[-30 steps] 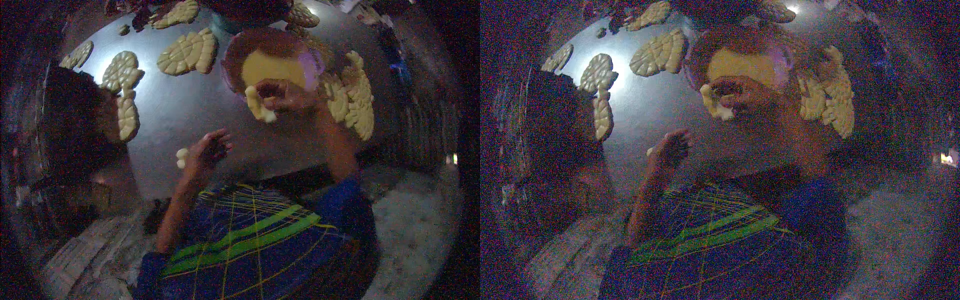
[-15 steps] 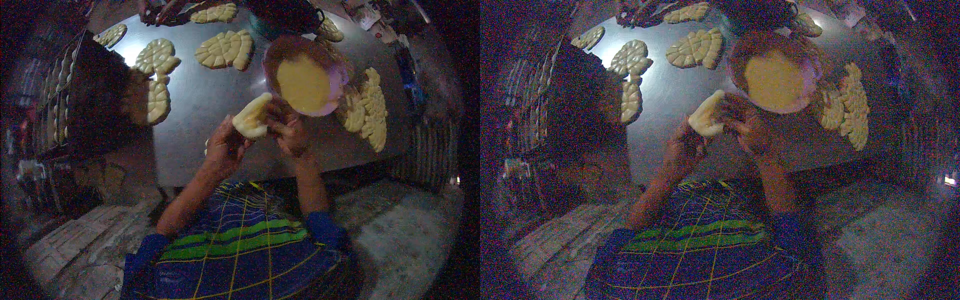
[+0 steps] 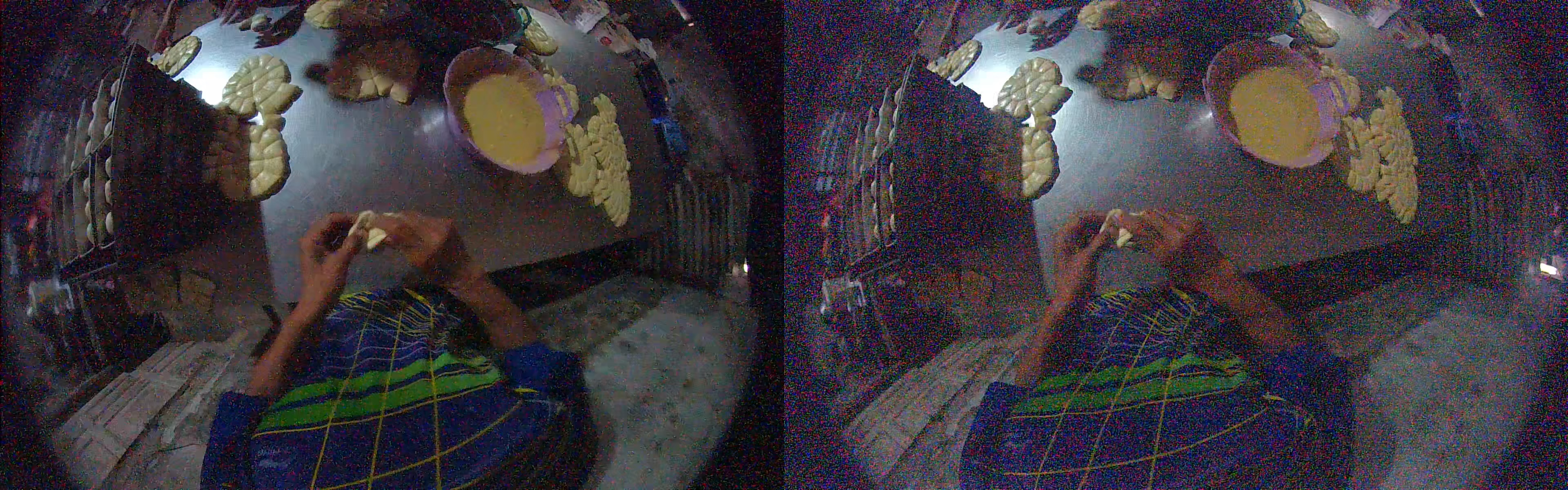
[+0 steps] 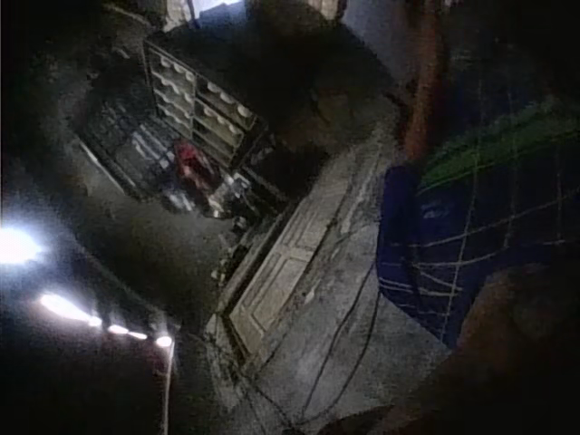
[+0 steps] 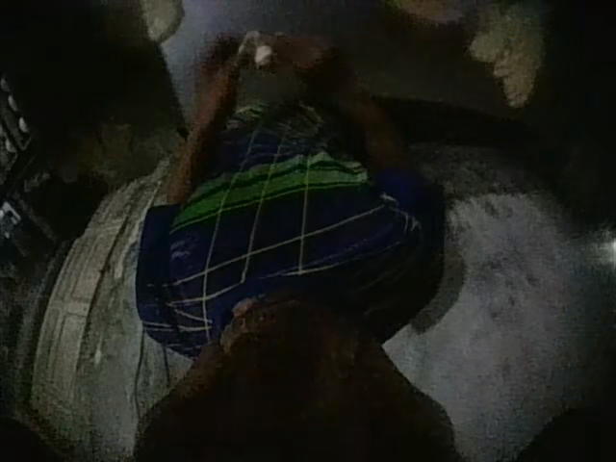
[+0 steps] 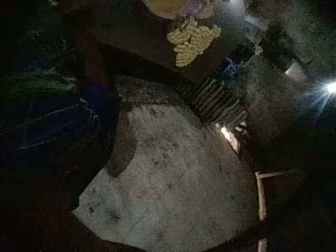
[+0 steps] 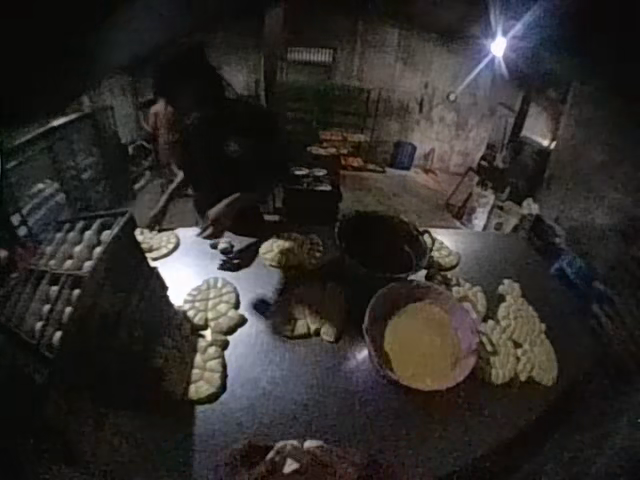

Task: The person shapes pieces of dough by hand, dips them into a bowl of liquid, and arranges them in metal baking pans.

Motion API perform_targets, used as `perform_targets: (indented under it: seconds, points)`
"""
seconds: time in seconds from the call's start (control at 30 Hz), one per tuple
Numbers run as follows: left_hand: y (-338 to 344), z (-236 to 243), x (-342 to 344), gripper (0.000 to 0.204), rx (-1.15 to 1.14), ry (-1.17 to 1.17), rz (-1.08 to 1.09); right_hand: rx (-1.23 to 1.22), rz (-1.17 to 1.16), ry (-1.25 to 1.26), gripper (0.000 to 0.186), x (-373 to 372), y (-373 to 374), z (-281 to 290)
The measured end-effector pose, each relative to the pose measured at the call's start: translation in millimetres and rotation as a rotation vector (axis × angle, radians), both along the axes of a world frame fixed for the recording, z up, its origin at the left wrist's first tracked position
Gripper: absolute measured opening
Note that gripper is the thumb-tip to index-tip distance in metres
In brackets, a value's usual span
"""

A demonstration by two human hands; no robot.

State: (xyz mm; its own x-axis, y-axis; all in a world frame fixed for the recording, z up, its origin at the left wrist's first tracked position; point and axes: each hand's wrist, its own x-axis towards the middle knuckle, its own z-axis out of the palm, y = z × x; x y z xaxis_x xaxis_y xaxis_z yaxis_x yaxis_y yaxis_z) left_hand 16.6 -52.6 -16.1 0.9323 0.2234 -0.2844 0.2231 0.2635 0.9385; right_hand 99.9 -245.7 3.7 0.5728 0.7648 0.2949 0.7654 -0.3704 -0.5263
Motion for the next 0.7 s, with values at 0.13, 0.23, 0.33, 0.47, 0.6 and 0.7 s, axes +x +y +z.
perform_targets:
  seconds: [0.13, 0.23, 0.33, 0.47, 0.6, 0.7]
  points:
    - [15.1, 6.6, -5.4, 0.018, 0.133, -0.065, -0.217, 0.062, 0.028, 0.222, 0.034, 13.1, 4.6, 0.6]
    - [27.2, 2.6, -2.6, 0.021, 0.055, -0.014, -0.295, 0.058, 0.112, 0.271, 0.032, 26.6, 2.4, 5.3]
    - [32.0, 21.2, 12.8, 0.028, -0.386, 0.070, -0.225, 0.075, 0.113, 0.152, 0.032, 28.5, 1.3, 15.3]
    - [22.8, -32.6, 22.0, 0.036, -0.644, 0.199, -0.234, 0.060, 0.073, -0.036, 0.041, 21.6, 22.0, 21.6]
    - [20.1, -23.9, 18.4, 0.034, -0.807, 0.189, -0.074, -0.008, 0.006, -0.082, 0.051, 12.1, 30.4, 22.5]
    - [16.7, -24.5, 17.4, 0.036, -0.821, 0.179, -0.004, 0.005, -0.130, -0.048, 0.048, -10.2, 45.2, 14.6]
